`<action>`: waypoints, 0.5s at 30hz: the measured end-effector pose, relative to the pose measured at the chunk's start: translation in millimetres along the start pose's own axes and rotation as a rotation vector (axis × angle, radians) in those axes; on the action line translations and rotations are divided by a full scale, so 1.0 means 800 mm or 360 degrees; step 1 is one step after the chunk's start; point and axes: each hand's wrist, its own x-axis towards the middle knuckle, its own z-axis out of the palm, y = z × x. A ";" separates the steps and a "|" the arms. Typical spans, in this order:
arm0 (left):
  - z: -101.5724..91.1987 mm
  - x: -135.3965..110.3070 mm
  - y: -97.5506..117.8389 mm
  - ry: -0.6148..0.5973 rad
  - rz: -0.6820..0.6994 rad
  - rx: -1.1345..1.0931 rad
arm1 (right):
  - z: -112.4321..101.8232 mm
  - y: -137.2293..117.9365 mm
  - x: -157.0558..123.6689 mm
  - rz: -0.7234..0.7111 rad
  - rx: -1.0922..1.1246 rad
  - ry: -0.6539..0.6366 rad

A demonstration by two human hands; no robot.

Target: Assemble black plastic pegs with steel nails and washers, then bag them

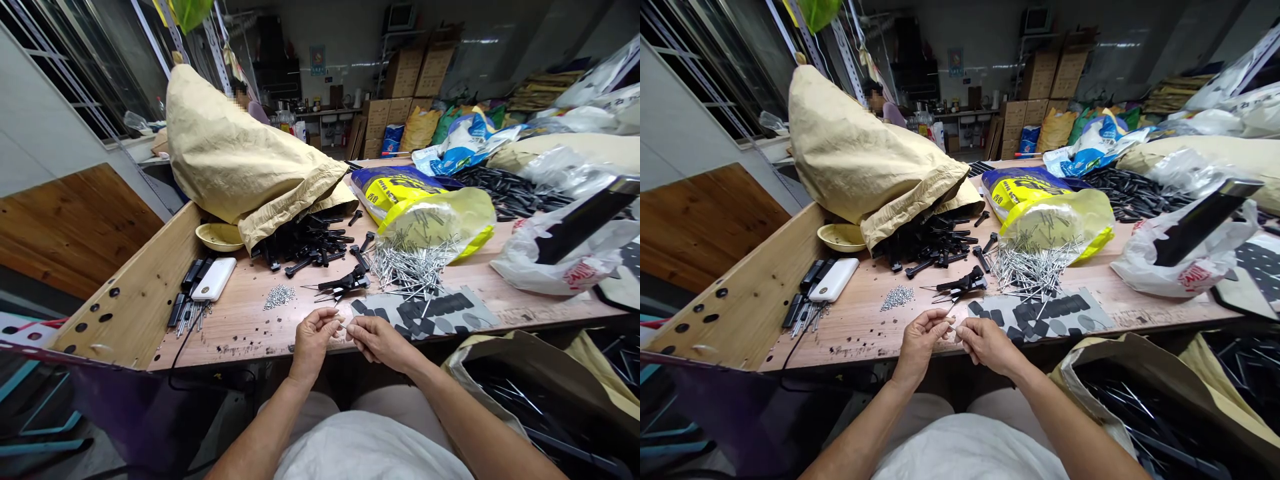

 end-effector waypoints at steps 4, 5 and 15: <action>0.000 0.001 -0.004 -0.0029 -0.0103 -0.0150 | 0.004 0.004 -0.002 -0.0100 -0.0140 0.0192; 0.001 0.001 -0.005 -0.0032 -0.0147 -0.0206 | 0.004 0.003 -0.003 -0.0130 -0.0215 0.0239; 0.004 0.005 0.005 -0.0239 -0.0335 -0.0501 | 0.011 0.018 -0.001 -0.0149 0.0096 0.0255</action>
